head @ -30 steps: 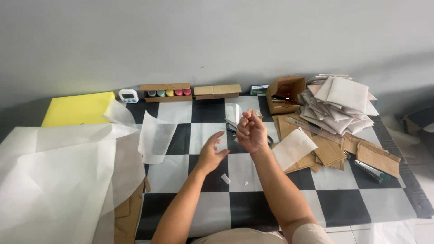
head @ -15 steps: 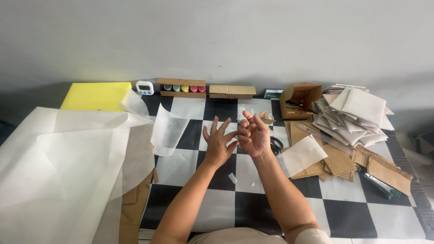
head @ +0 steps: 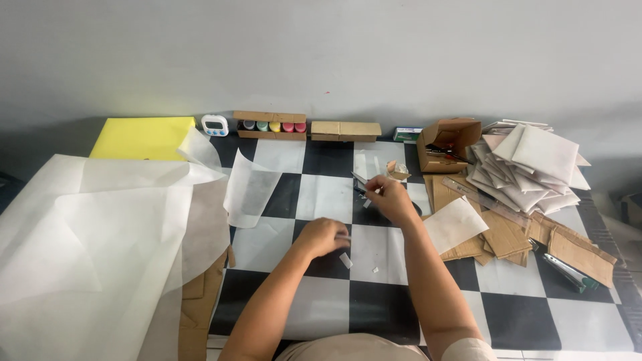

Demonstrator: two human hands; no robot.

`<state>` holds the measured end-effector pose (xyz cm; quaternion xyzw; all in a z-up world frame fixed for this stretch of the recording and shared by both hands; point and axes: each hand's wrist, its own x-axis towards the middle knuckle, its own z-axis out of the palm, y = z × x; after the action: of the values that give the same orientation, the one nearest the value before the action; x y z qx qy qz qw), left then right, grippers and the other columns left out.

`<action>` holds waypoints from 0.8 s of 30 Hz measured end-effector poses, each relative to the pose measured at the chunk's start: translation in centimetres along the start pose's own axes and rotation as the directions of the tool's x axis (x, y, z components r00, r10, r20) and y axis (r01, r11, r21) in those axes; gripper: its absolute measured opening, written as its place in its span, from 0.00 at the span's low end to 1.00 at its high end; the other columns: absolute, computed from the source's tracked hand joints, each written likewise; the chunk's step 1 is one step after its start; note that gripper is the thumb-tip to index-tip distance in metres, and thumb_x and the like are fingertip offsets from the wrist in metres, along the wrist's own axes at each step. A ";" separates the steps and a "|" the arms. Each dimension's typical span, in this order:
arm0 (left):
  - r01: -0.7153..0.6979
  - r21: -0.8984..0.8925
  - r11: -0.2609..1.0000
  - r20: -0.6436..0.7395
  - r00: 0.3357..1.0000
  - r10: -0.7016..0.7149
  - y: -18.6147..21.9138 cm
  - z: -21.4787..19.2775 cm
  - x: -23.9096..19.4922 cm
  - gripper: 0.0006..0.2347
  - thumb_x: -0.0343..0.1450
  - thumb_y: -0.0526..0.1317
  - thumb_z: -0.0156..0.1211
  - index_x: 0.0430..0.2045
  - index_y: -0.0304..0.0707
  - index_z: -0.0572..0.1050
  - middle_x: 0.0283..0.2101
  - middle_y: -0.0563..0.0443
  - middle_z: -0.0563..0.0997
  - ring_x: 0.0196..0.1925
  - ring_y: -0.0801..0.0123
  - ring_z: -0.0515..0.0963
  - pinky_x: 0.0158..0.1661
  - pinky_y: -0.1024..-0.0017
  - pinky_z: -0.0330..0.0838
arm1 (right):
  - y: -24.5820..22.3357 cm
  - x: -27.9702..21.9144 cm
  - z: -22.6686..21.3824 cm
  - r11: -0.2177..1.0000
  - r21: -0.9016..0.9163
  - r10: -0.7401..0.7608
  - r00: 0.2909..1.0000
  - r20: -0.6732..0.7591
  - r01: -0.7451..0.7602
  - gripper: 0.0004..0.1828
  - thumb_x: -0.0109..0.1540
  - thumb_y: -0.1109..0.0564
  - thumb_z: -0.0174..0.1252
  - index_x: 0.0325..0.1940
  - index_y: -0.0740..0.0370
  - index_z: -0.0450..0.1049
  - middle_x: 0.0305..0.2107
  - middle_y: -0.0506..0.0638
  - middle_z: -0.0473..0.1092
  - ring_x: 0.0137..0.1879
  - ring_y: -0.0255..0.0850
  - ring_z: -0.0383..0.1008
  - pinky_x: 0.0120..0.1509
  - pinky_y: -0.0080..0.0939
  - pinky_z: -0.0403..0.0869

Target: Wrapping small cardboard pieces in tissue paper and trimming the edges with scissors

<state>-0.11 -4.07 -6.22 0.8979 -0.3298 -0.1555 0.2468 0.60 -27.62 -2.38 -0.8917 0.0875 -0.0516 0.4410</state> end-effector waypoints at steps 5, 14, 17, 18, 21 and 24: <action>0.010 0.111 0.994 0.166 0.986 -0.029 1.2 0.8 -0.8 0.14 0.58 0.50 0.76 0.34 0.59 0.81 0.37 0.58 0.85 0.46 0.60 0.84 0.43 0.61 0.78 | 4.9 0.6 1.1 0.794 -0.605 0.053 0.998 -0.024 -0.056 0.16 0.53 0.48 0.68 0.45 0.35 0.77 0.45 0.34 0.73 0.52 0.37 0.76 0.53 0.44 0.78; 0.021 -0.126 0.992 0.056 0.998 -0.014 3.5 -1.3 0.0 0.07 0.68 0.38 0.66 0.36 0.40 0.81 0.39 0.44 0.84 0.45 0.52 0.84 0.43 0.60 0.80 | 5.3 -0.1 0.2 0.720 -0.685 0.150 0.989 -0.006 -0.114 0.22 0.55 0.41 0.63 0.53 0.40 0.75 0.46 0.41 0.75 0.57 0.42 0.71 0.61 0.47 0.65; 0.133 -0.558 0.819 -0.093 0.971 -0.221 2.8 0.0 2.2 0.05 0.71 0.36 0.59 0.38 0.37 0.77 0.38 0.44 0.85 0.34 0.60 0.84 0.30 0.71 0.78 | 5.2 -0.7 1.3 0.754 -0.651 0.106 0.994 -0.006 -0.084 0.19 0.53 0.41 0.62 0.48 0.40 0.77 0.41 0.40 0.76 0.54 0.41 0.73 0.60 0.47 0.66; 0.185 -0.751 0.633 -0.092 0.921 -0.378 2.4 0.6 3.1 0.05 0.73 0.35 0.55 0.39 0.39 0.75 0.36 0.46 0.86 0.23 0.69 0.83 0.18 0.81 0.75 | 4.9 -0.9 1.6 0.784 -0.617 0.086 0.996 -0.007 -0.072 0.17 0.53 0.43 0.61 0.45 0.41 0.77 0.38 0.41 0.77 0.52 0.42 0.75 0.60 0.48 0.67; 0.201 -0.803 0.561 -0.124 0.865 -0.486 1.6 1.0 4.6 0.10 0.70 0.32 0.52 0.42 0.37 0.78 0.32 0.43 0.85 0.20 0.70 0.81 0.15 0.80 0.74 | 3.7 -1.8 1.9 0.861 -0.507 0.068 0.998 0.015 -0.051 0.19 0.52 0.46 0.62 0.47 0.46 0.78 0.39 0.47 0.78 0.52 0.46 0.77 0.58 0.49 0.70; 0.180 -0.920 0.349 -0.070 0.799 -0.597 1.8 1.2 5.2 0.12 0.67 0.32 0.52 0.41 0.33 0.78 0.31 0.43 0.83 0.19 0.72 0.77 0.17 0.81 0.72 | 2.5 -2.5 2.5 0.890 -0.454 0.041 0.999 0.011 -0.032 0.20 0.51 0.48 0.63 0.47 0.48 0.77 0.37 0.49 0.78 0.51 0.48 0.78 0.55 0.49 0.74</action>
<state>2.25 -9.18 -6.80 0.6993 0.0868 -0.1725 0.6882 -1.74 -26.65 -5.88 -0.9687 0.1094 -0.0124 0.2224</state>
